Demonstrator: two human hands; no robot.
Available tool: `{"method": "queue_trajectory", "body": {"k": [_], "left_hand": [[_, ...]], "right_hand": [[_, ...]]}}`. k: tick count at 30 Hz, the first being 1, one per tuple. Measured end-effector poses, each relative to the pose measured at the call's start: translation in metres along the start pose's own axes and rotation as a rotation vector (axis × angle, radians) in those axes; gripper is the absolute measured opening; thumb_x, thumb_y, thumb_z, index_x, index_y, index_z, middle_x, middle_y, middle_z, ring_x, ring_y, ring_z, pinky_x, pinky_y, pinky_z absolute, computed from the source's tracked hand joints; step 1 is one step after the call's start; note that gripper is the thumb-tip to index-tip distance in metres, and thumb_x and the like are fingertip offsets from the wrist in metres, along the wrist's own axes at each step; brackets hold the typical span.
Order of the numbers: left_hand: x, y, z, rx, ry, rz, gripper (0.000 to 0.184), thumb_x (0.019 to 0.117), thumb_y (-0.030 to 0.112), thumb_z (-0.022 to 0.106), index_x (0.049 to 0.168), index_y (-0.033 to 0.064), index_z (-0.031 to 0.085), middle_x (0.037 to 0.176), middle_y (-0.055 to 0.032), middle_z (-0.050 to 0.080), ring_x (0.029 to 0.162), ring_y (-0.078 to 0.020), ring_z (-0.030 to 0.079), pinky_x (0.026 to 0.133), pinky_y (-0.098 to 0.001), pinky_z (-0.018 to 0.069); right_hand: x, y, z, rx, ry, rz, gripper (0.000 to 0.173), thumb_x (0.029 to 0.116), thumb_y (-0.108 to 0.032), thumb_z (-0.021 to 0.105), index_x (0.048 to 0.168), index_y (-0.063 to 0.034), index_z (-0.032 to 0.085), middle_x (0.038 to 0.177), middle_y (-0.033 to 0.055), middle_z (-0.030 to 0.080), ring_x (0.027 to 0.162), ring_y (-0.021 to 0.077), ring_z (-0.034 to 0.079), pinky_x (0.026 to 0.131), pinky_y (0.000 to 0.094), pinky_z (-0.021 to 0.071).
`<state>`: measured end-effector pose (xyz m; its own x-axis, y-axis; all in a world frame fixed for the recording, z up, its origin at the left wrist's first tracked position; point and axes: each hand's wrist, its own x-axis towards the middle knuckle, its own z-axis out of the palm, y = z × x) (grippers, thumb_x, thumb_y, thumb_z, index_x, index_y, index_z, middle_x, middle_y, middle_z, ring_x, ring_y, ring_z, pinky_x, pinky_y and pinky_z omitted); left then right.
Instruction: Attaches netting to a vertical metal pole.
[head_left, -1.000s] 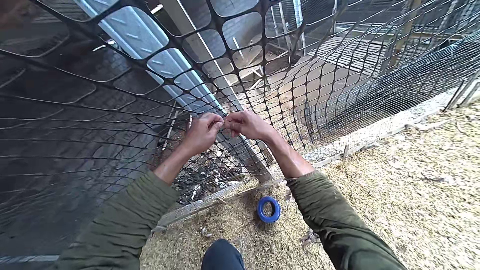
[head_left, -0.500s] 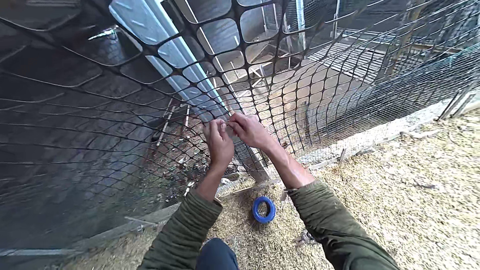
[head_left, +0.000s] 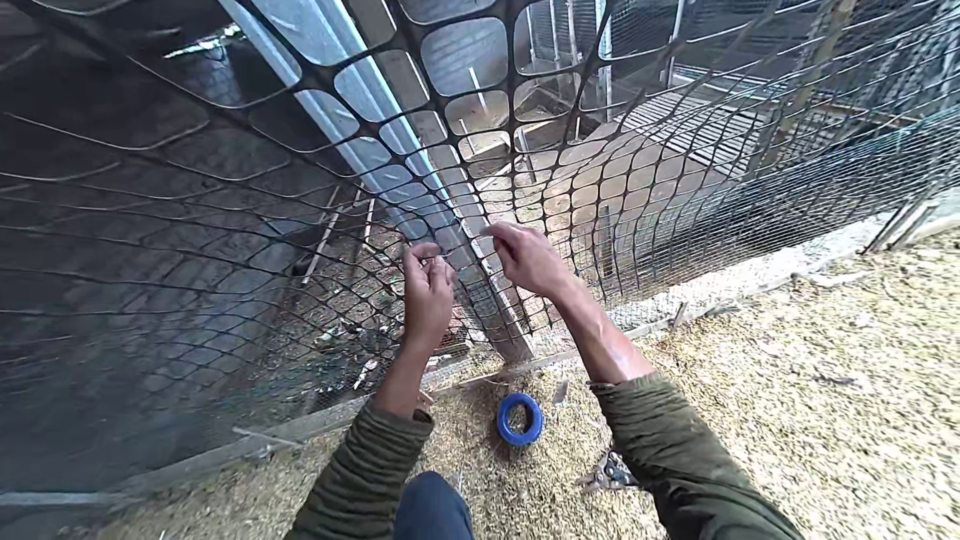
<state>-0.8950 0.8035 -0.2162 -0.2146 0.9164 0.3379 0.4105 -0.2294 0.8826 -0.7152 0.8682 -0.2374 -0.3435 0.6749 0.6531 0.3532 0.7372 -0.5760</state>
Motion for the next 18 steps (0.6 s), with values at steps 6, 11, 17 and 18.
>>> {"method": "queue_trajectory", "body": {"k": [6,11,17,18], "left_hand": [[0.001,-0.001,-0.022,0.118,-0.05,0.029,0.026,0.1086,0.015,0.047,0.128,0.0062,0.061,0.07,0.0025,0.053,0.051,-0.0053,0.04,0.05,-0.0234,0.0368],[0.0,-0.002,-0.022,0.124,-0.055,0.088,0.018,0.1063,0.016,0.055,0.114,0.0043,0.067,0.074,0.0033,0.058,0.051,-0.0014,0.04,0.048,-0.0195,0.0351],[0.004,-0.001,-0.026,0.09,-0.066,0.059,0.018,0.1072,0.016,0.053,0.105,0.0051,0.067,0.074,0.0046,0.058,0.052,-0.001,0.041,0.05,-0.0177,0.0368],[0.005,-0.001,-0.026,0.057,-0.075,0.048,0.018,0.1075,0.016,0.052,0.104,0.0053,0.067,0.072,0.005,0.056,0.051,-0.0011,0.041,0.05,-0.0176,0.0369]], "right_hand": [[-0.004,0.007,-0.017,0.128,-0.028,0.079,0.025,0.102,0.0,0.049,0.109,-0.0037,0.073,0.092,0.0113,0.071,0.076,0.0231,0.067,0.074,0.0462,0.0568],[-0.005,0.002,-0.02,0.291,-0.059,0.104,0.023,0.1043,-0.004,0.048,0.109,-0.0028,0.07,0.082,0.0089,0.067,0.064,0.0169,0.061,0.062,0.0376,0.0538],[-0.007,0.008,-0.017,0.778,-0.104,0.072,0.024,0.1061,-0.005,0.042,0.108,-0.0015,0.065,0.103,0.0071,0.071,0.081,0.0107,0.067,0.072,0.0286,0.0575],[-0.007,0.009,-0.013,0.869,-0.097,0.071,0.025,0.1062,-0.006,0.04,0.108,-0.0038,0.064,0.119,0.0083,0.07,0.091,0.0114,0.069,0.076,0.0291,0.0587]]}}
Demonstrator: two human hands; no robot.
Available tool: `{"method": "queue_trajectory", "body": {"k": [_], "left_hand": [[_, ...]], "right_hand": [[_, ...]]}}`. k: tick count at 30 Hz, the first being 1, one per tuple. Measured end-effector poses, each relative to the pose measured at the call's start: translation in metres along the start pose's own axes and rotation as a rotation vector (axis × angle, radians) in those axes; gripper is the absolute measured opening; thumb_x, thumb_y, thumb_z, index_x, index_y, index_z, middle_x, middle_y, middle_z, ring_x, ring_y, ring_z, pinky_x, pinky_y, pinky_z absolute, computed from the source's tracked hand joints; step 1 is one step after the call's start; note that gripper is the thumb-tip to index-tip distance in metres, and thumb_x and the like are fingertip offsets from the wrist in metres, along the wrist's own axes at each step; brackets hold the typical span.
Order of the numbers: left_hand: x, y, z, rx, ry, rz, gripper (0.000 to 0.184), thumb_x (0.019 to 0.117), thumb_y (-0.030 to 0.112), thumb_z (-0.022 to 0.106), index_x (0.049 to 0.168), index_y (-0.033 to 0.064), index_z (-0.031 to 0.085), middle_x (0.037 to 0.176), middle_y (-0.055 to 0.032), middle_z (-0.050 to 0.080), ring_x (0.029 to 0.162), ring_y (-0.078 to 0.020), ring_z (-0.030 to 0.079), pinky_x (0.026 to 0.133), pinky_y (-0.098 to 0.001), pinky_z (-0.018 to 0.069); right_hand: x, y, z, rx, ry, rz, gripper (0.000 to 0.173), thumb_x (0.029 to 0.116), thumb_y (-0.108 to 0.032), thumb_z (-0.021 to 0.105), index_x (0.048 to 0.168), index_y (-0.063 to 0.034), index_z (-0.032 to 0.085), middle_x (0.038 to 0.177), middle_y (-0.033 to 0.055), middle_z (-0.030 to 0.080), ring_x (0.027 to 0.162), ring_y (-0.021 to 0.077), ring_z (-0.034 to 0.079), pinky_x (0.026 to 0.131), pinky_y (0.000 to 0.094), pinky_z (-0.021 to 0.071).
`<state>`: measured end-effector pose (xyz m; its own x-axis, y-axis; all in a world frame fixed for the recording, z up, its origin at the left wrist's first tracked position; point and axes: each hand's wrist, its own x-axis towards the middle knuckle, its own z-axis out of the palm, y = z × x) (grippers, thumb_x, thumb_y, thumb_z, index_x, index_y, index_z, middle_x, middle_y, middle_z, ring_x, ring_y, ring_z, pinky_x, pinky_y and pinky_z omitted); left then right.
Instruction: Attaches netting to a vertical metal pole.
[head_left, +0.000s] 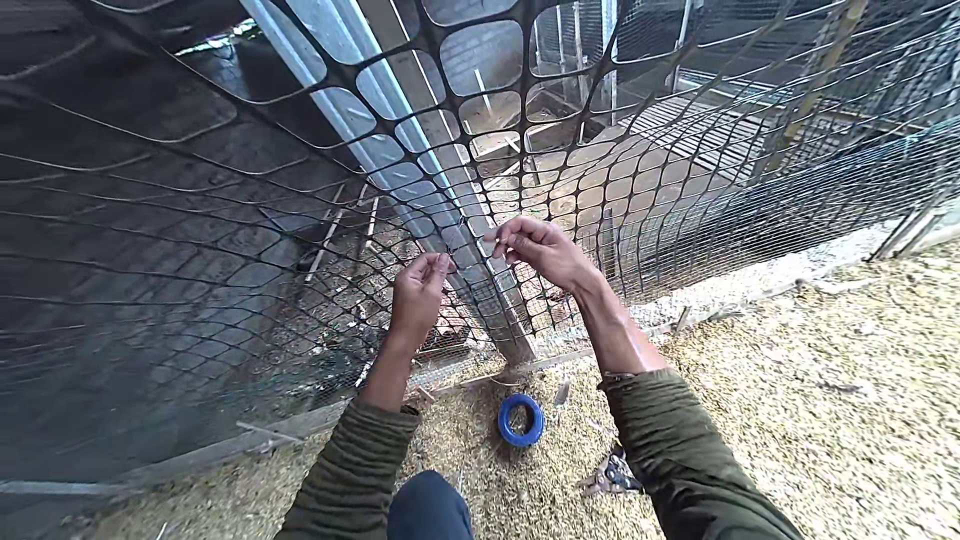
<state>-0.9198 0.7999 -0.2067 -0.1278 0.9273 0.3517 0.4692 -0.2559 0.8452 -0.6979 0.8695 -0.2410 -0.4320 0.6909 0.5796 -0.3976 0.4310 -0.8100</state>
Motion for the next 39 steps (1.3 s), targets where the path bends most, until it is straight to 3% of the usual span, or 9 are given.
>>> {"method": "queue_trajectory", "body": {"k": [3,6,10,15,19,23,28,34,39], "left_hand": [[0.0,0.005,0.003,-0.099,-0.023,-0.037,0.018,0.1082,0.015,0.05,0.102,0.0059,0.064,0.065,0.0067,0.048,0.049,-0.0005,0.039,0.048,-0.016,0.0361],[0.001,0.011,0.006,-0.24,-0.068,-0.093,0.021,0.1098,0.016,0.045,0.094,0.0122,0.058,0.058,0.0093,0.038,0.047,-0.0005,0.036,0.048,-0.0156,0.0354],[0.003,0.02,0.011,-0.325,-0.071,-0.12,0.025,0.1099,0.016,0.043,0.089,0.0161,0.056,0.056,0.01,0.036,0.046,-0.0013,0.035,0.047,-0.0163,0.0349],[0.016,0.033,0.02,-0.214,0.017,-0.069,0.032,0.1081,0.023,0.051,0.077,0.0194,0.047,0.054,0.0101,0.034,0.047,-0.0035,0.036,0.05,-0.0209,0.0371],[0.023,0.059,0.026,-0.196,0.088,-0.126,0.025,0.1046,0.027,0.058,0.082,0.0188,0.051,0.054,0.0099,0.035,0.043,-0.0026,0.033,0.044,-0.0195,0.035],[0.027,0.079,0.039,-0.243,0.153,-0.066,0.025,0.1039,0.014,0.054,0.08,0.0193,0.047,0.054,0.0099,0.038,0.042,-0.0014,0.034,0.042,-0.0169,0.0344],[0.037,0.075,0.043,-0.195,0.198,0.093,0.021,0.1017,0.009,0.052,0.085,0.0183,0.044,0.058,0.0096,0.041,0.046,-0.0029,0.039,0.047,-0.0204,0.0403],[0.034,0.059,0.05,-0.2,0.193,0.24,0.033,0.092,0.0,0.053,0.071,0.0219,0.039,0.055,0.0105,0.039,0.047,-0.0047,0.041,0.05,-0.0242,0.0419],[0.039,0.066,0.065,-0.417,0.231,0.322,0.034,0.0895,-0.005,0.047,0.071,0.0226,0.041,0.05,0.0109,0.043,0.043,-0.0034,0.043,0.045,-0.0206,0.042]], "right_hand": [[0.0,0.011,0.012,0.383,-0.007,-0.007,0.026,0.1024,-0.008,0.039,0.099,-0.0128,0.064,0.137,0.0086,0.065,0.099,0.0135,0.071,0.075,0.0288,0.0582],[-0.001,0.018,0.022,0.606,-0.036,0.026,0.025,0.0982,-0.014,0.038,0.091,-0.0174,0.061,0.096,0.0063,0.074,0.073,0.0133,0.07,0.06,0.0266,0.0554],[0.004,0.023,0.029,0.458,0.07,0.121,0.019,0.0964,-0.017,0.035,0.087,-0.0201,0.052,0.059,-0.0083,0.044,0.047,0.004,0.042,0.045,0.0213,0.0375],[0.005,0.009,0.054,-0.149,0.085,0.252,0.037,0.1033,-0.015,0.043,0.138,-0.005,0.051,0.087,0.0085,0.057,0.065,0.0162,0.054,0.061,0.0365,0.0503],[0.012,0.02,0.066,-0.344,0.12,0.103,0.033,0.11,-0.025,0.046,0.122,-0.0002,0.065,0.106,0.0163,0.068,0.092,0.0245,0.067,0.085,0.0456,0.0557],[0.023,0.037,0.077,-0.262,0.284,0.127,0.041,0.1123,-0.029,0.039,0.1,0.0002,0.065,0.084,0.0138,0.062,0.076,0.0251,0.061,0.072,0.0463,0.0517],[0.035,0.043,0.098,-0.073,0.416,0.431,0.051,0.1129,-0.032,0.035,0.099,0.002,0.07,0.086,0.0163,0.066,0.082,0.0266,0.063,0.08,0.0486,0.0511],[0.051,0.031,0.117,0.307,0.569,0.612,0.047,0.1104,-0.037,0.043,0.085,-0.0029,0.064,0.07,0.0059,0.053,0.058,0.016,0.049,0.057,0.0366,0.0428],[0.053,0.028,0.126,0.349,0.645,0.615,0.04,0.1096,-0.029,0.045,0.092,0.0002,0.066,0.086,0.0139,0.063,0.079,0.0244,0.061,0.071,0.0458,0.0502]]}}
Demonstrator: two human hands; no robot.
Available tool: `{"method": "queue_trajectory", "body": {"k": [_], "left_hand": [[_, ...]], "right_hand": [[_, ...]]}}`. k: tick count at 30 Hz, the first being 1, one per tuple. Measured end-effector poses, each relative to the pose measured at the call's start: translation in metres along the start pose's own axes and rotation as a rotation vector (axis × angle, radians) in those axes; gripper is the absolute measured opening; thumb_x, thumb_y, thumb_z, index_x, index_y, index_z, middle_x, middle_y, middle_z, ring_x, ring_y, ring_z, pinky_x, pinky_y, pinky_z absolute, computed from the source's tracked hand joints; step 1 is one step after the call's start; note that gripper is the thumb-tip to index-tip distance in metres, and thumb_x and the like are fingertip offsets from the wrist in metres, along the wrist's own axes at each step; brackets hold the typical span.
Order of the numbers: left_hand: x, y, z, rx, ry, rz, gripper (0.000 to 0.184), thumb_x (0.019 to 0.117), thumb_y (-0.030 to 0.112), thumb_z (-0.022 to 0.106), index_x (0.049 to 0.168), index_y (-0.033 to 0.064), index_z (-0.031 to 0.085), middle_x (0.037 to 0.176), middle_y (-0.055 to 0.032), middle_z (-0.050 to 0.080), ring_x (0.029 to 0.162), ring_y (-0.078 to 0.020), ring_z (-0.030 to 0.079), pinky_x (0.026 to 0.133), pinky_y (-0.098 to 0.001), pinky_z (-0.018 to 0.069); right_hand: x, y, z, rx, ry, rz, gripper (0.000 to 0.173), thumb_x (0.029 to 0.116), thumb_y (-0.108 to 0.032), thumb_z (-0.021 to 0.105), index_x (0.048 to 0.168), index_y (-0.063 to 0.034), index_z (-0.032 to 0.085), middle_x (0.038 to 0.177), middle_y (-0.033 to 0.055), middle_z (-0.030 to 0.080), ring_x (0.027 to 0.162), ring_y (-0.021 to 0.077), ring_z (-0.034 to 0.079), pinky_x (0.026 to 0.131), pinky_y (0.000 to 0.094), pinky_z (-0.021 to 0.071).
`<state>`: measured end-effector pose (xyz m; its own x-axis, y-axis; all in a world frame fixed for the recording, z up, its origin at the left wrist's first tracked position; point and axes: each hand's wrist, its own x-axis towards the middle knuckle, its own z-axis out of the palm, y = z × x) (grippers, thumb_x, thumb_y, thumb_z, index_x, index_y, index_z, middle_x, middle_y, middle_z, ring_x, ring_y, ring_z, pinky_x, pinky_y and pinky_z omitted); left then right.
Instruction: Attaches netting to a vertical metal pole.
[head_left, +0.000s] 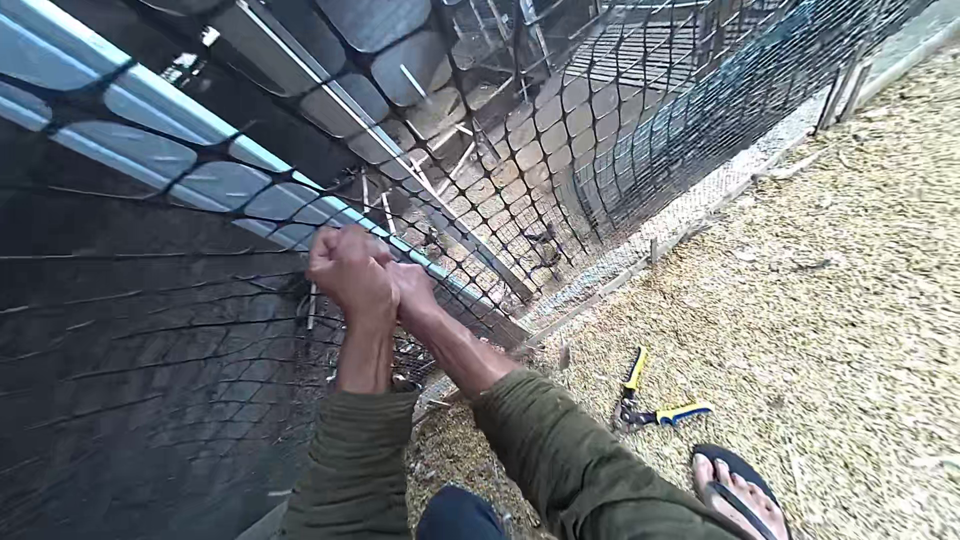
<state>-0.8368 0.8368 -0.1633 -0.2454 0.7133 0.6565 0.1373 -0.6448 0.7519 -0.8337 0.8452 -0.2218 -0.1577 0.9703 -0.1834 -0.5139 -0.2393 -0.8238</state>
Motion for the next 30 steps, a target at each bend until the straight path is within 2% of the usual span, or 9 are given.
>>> {"method": "queue_trajectory", "body": {"k": [4,11,14,18,20,23,25,27,30], "left_hand": [[0.01,0.005,0.001,-0.005,0.083,-0.034,0.02,0.1032,0.007,0.041,0.087,0.0182,0.044,0.056,0.0102,0.044,0.047,-0.0042,0.046,0.048,-0.022,0.0462],[0.029,0.004,0.006,-0.038,0.088,-0.098,0.023,0.1063,0.007,0.038,0.085,0.0153,0.044,0.058,0.007,0.04,0.047,-0.0048,0.042,0.049,-0.0186,0.0433],[0.032,0.011,0.011,-0.03,0.137,-0.101,0.021,0.1068,0.007,0.038,0.088,0.0137,0.044,0.059,0.0055,0.042,0.047,-0.0056,0.043,0.048,-0.0197,0.0459],[0.028,0.016,0.01,0.004,0.116,-0.12,0.016,0.1059,0.008,0.039,0.093,0.016,0.043,0.06,0.0077,0.043,0.046,-0.0045,0.043,0.047,-0.0204,0.0452],[0.017,0.026,0.004,0.065,0.059,-0.196,0.014,0.1054,0.011,0.042,0.094,0.0182,0.044,0.061,0.0099,0.045,0.047,-0.0024,0.043,0.048,-0.0185,0.0437],[-0.005,0.027,-0.028,0.196,-0.043,-0.325,0.013,0.1072,0.024,0.049,0.096,0.0182,0.052,0.056,0.0129,0.043,0.047,-0.0014,0.044,0.047,-0.0203,0.0437],[-0.026,0.017,-0.054,0.33,-0.159,-0.453,0.032,0.1087,0.039,0.046,0.092,0.0143,0.058,0.057,0.0093,0.047,0.049,-0.005,0.05,0.052,-0.0256,0.0494],[-0.042,0.008,-0.075,0.44,-0.297,-0.667,0.056,0.1109,0.051,0.028,0.091,0.0086,0.06,0.067,0.0005,0.058,0.06,-0.0119,0.06,0.062,-0.032,0.0559],[-0.047,0.003,-0.087,0.396,-0.303,-0.859,0.074,0.1109,0.052,0.013,0.129,-0.0003,0.061,0.11,-0.0157,0.069,0.1,-0.0249,0.069,0.092,-0.0443,0.0541]], "right_hand": [[-0.012,-0.008,-0.003,-0.056,0.023,0.013,0.041,0.1078,-0.03,0.048,0.098,0.003,0.07,0.102,0.0228,0.069,0.097,0.037,0.066,0.081,0.06,0.0514],[-0.009,-0.02,-0.013,-0.08,0.018,0.061,0.037,0.1054,-0.029,0.052,0.093,0.0004,0.071,0.099,0.0205,0.07,0.095,0.0357,0.066,0.077,0.0593,0.0515],[-0.021,-0.027,-0.017,-0.148,0.011,0.037,0.038,0.1074,-0.027,0.051,0.099,0.0033,0.072,0.106,0.0236,0.07,0.101,0.0387,0.066,0.083,0.0617,0.0507],[-0.05,-0.026,-0.04,-0.171,0.046,-0.046,0.035,0.1068,-0.03,0.052,0.106,0.0014,0.068,0.108,0.0199,0.069,0.098,0.0336,0.067,0.079,0.0541,0.0545],[-0.004,-0.018,-0.04,-0.105,0.012,0.009,0.042,0.1051,-0.037,0.055,0.103,0.0022,0.069,0.099,0.0191,0.068,0.088,0.0306,0.064,0.075,0.0533,0.0526],[0.024,-0.001,-0.066,-0.073,-0.215,0.001,0.045,0.1041,-0.051,0.053,0.087,-0.0103,0.062,0.063,-0.002,0.049,0.048,0.0084,0.042,0.043,0.027,0.0386],[0.021,-0.004,-0.091,-0.052,-0.387,-0.007,0.036,0.1082,-0.043,0.048,0.103,-0.0109,0.064,0.062,-0.0069,0.044,0.042,0.0028,0.035,0.037,0.0188,0.0315],[0.014,-0.01,-0.109,-0.11,-0.502,-0.016,0.032,0.1104,-0.034,0.044,0.119,-0.0099,0.064,0.062,-0.0082,0.041,0.044,0.0026,0.034,0.04,0.0182,0.0299],[-0.005,-0.015,-0.117,-0.232,-0.549,0.004,0.029,0.1097,-0.029,0.048,0.121,-0.0081,0.065,0.057,-0.007,0.039,0.041,0.002,0.034,0.039,0.0173,0.0321]]}}
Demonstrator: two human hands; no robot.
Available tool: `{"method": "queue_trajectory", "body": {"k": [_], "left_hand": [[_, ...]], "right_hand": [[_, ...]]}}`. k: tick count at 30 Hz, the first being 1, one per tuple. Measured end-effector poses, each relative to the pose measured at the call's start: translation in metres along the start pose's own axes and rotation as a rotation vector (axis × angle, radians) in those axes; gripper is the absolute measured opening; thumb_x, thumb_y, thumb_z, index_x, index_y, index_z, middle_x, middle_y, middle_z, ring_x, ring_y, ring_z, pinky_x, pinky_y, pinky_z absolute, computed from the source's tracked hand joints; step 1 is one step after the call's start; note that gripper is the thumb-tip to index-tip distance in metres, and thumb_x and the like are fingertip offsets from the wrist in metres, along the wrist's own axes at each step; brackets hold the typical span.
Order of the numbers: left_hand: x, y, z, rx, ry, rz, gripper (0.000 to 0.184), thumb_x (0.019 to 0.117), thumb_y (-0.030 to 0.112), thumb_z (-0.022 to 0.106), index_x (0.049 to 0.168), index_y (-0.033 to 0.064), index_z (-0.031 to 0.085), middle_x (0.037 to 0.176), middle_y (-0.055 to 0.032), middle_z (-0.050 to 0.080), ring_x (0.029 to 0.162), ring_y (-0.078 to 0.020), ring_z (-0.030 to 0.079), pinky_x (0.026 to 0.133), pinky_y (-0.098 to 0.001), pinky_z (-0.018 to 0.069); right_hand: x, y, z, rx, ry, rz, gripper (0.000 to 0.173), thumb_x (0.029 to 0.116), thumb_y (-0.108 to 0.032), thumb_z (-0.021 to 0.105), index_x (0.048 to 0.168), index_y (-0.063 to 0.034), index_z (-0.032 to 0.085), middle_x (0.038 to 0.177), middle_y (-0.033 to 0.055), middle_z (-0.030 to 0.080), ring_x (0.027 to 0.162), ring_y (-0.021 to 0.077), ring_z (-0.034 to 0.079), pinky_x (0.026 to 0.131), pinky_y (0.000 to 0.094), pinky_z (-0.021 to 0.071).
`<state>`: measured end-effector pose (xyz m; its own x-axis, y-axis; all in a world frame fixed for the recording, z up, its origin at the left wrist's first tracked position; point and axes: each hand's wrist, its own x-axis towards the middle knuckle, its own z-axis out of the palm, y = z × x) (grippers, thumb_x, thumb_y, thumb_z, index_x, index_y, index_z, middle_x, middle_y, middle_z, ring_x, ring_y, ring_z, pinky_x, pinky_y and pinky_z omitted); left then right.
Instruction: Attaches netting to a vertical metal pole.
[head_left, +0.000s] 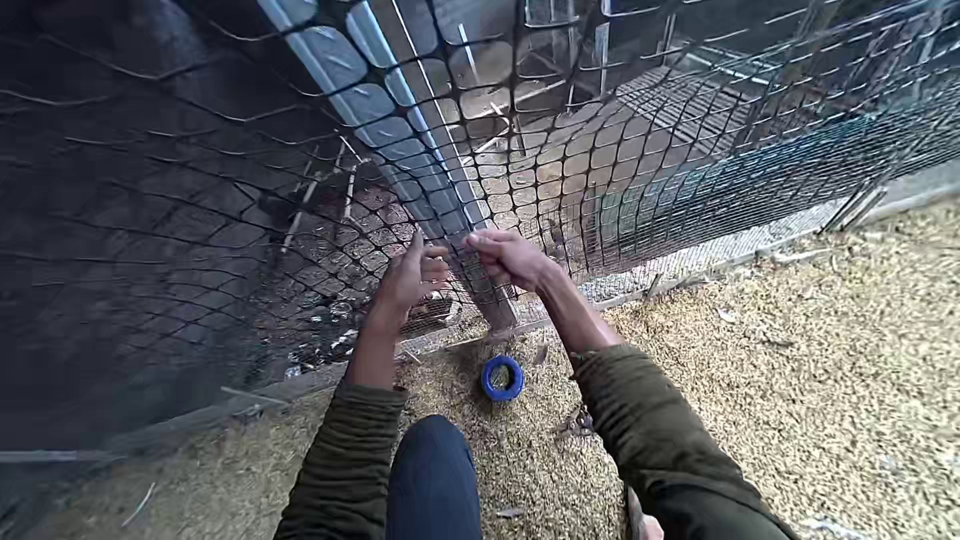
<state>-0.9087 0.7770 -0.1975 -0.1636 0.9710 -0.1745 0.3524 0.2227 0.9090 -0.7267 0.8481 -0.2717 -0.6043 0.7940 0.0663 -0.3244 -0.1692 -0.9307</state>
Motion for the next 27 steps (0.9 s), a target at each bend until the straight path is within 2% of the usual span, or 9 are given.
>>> {"method": "queue_trajectory", "body": {"k": [4,8,11,13,15,18,20,24,27], "left_hand": [[0.022,0.015,0.02,-0.261,0.048,0.125,0.078,0.1086,0.058,0.016,0.141,-0.0036,0.051,0.127,-0.0214,0.066,0.113,-0.0274,0.067,0.098,-0.0429,0.0524],[0.04,0.039,0.052,-0.461,0.059,0.123,0.079,0.1036,0.064,0.04,0.143,-0.0035,0.046,0.12,-0.0195,0.068,0.105,-0.0262,0.07,0.092,-0.0417,0.0572],[0.04,0.054,0.059,-0.547,0.069,0.089,0.067,0.1036,0.057,0.05,0.14,0.0007,0.049,0.108,-0.0147,0.07,0.094,-0.0244,0.071,0.084,-0.0417,0.0595],[0.041,0.052,0.061,-0.513,0.095,0.132,0.046,0.1085,0.044,0.047,0.129,0.0028,0.052,0.091,-0.0064,0.069,0.071,-0.0155,0.068,0.067,-0.0329,0.0603],[0.048,0.045,0.065,-0.541,0.138,0.194,0.023,0.1122,0.03,0.039,0.109,0.0088,0.049,0.073,0.0027,0.05,0.051,-0.0063,0.046,0.049,-0.0228,0.0463],[0.056,0.036,0.063,-0.628,0.105,0.257,0.022,0.1132,0.021,0.033,0.097,0.0145,0.047,0.065,0.0079,0.04,0.047,-0.0022,0.035,0.046,-0.0173,0.0378],[0.055,0.028,0.059,-0.621,0.109,0.237,0.021,0.1112,0.017,0.037,0.093,0.0156,0.048,0.061,0.0082,0.04,0.046,-0.0028,0.035,0.045,-0.0177,0.0368],[0.05,0.01,0.05,-0.529,0.174,0.241,0.026,0.1069,0.009,0.039,0.082,0.0183,0.041,0.057,0.0085,0.039,0.044,-0.0027,0.033,0.044,-0.0172,0.0343],[0.05,-0.003,0.044,-0.453,0.185,0.245,0.033,0.1067,0.008,0.04,0.076,0.02,0.043,0.055,0.0093,0.039,0.045,-0.0024,0.034,0.045,-0.0167,0.0343]], "right_hand": [[-0.017,-0.005,0.015,-0.135,0.018,0.033,0.027,0.1101,-0.024,0.048,0.116,-0.0047,0.065,0.058,-0.006,0.042,0.044,0.0024,0.038,0.043,0.0176,0.036],[-0.027,-0.009,0.021,-0.428,0.101,0.068,0.029,0.1089,-0.028,0.053,0.118,-0.0059,0.069,0.068,-0.0002,0.053,0.049,0.0047,0.042,0.045,0.0212,0.0392],[-0.033,-0.013,0.021,-0.676,0.113,0.094,0.033,0.1092,-0.03,0.051,0.123,-0.0067,0.07,0.089,0.0096,0.066,0.063,0.0151,0.054,0.06,0.0372,0.049],[-0.04,-0.013,0.021,-0.764,0.098,0.086,0.034,0.1093,-0.029,0.049,0.124,-0.0067,0.07,0.096,0.0116,0.069,0.068,0.0177,0.059,0.066,0.0414,0.0517],[-0.05,-0.014,0.02,-0.844,0.044,0.093,0.033,0.1094,-0.027,0.049,0.123,-0.0062,0.07,0.099,0.0118,0.07,0.073,0.0187,0.063,0.067,0.0418,0.054],[-0.075,-0.005,0.001,-0.899,-0.057,0.144,0.037,0.1085,-0.03,0.052,0.139,-0.0117,0.063,0.098,0.0121,0.07,0.07,0.0196,0.064,0.063,0.041,0.0552],[-0.103,0.019,-0.035,-0.904,-0.082,0.267,0.05,0.1063,-0.038,0.056,0.152,-0.0181,0.049,0.096,0.0136,0.07,0.069,0.0223,0.064,0.063,0.0438,0.0557],[-0.168,0.126,-0.13,-1.179,-0.165,0.597,0.027,0.1039,-0.019,0.056,0.12,-0.0015,0.069,0.103,0.022,0.071,0.098,0.039,0.069,0.09,0.0623,0.0522],[-0.194,0.208,-0.167,-1.323,-0.16,0.759,0.029,0.1005,-0.008,0.056,0.126,-0.0076,0.069,0.129,0.0177,0.066,0.123,0.04,0.062,0.101,0.0628,0.049]]}}
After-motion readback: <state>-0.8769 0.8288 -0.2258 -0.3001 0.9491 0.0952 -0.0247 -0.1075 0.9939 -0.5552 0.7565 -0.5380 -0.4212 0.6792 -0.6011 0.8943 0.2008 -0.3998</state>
